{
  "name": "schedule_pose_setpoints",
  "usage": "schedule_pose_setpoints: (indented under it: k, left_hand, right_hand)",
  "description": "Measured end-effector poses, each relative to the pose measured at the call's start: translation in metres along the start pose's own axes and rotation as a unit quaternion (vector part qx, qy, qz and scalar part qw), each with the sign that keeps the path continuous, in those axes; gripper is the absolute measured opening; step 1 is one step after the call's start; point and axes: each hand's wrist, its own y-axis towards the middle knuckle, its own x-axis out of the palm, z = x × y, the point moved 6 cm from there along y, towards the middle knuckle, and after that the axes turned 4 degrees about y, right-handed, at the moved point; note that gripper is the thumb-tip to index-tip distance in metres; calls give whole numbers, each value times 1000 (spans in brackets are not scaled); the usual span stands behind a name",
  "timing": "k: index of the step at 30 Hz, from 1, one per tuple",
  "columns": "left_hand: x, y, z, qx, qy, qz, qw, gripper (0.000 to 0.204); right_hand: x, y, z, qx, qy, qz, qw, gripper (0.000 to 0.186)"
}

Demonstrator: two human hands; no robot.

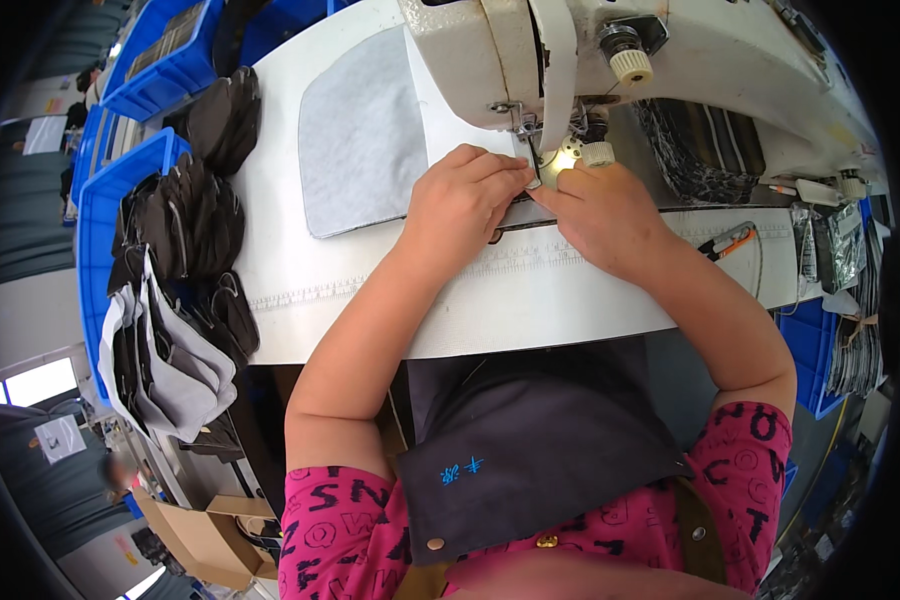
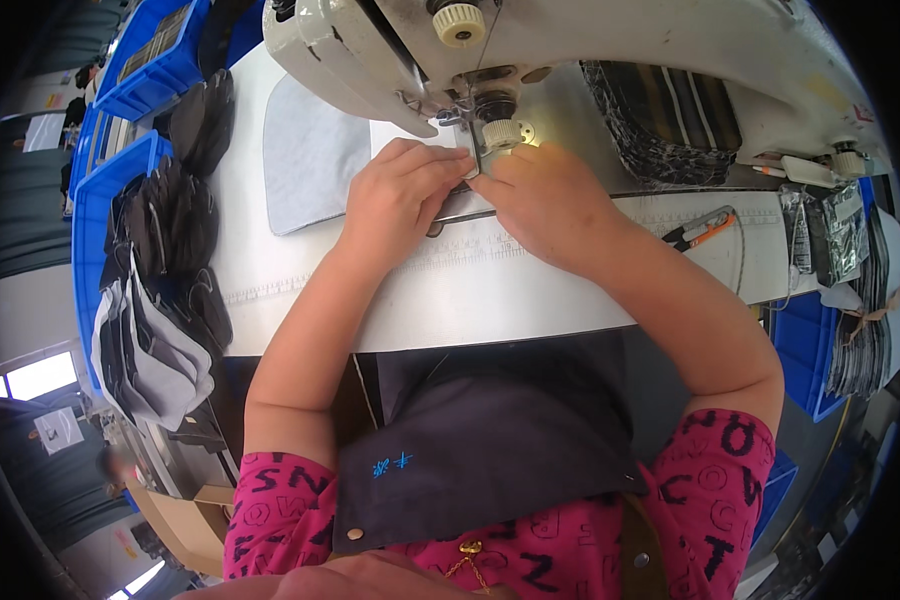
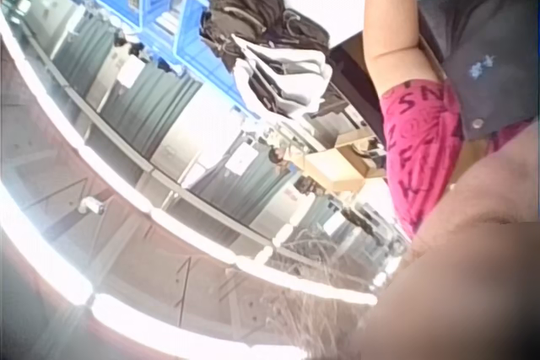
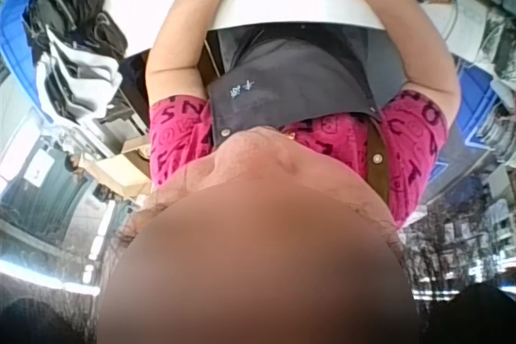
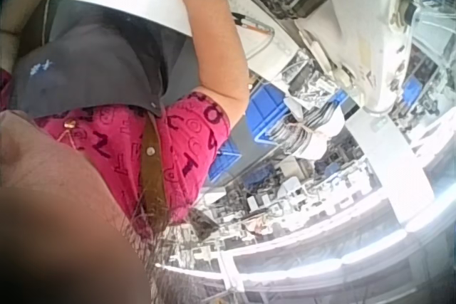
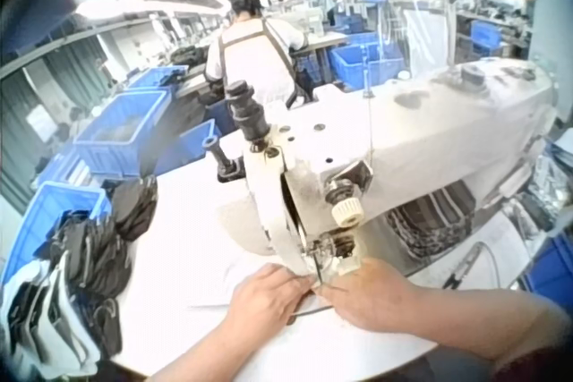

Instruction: Sewing together fabric and leather components to assemble small bags or pouches using an industrial sewing machine.

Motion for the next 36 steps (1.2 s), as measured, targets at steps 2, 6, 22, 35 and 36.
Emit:
schedule_pose_setpoints:
  k: [2,6,22,35,36]
  left_hand:
    - [2,1,-2,-1,7,2,1000,22]
    - [3,1,-3,-10,13,12,1000,17]
    - [2,0,-1,-8,24,-1,1000,19]
    - [-2,-7,-1,-24,31,-2,999,24]
    - [-2,-7,-2,-26,28,5,999,25]
  right_hand:
    - [0,2,4,36,-11,0,999,25]
    - [-4,4,10,88,49,2,995,23]
    - [-8,2,11,82,71,49,993,15]
    - [-7,2,5,52,-14,30,998,26]
    - [-6,3,5,52,-13,30,998,26]
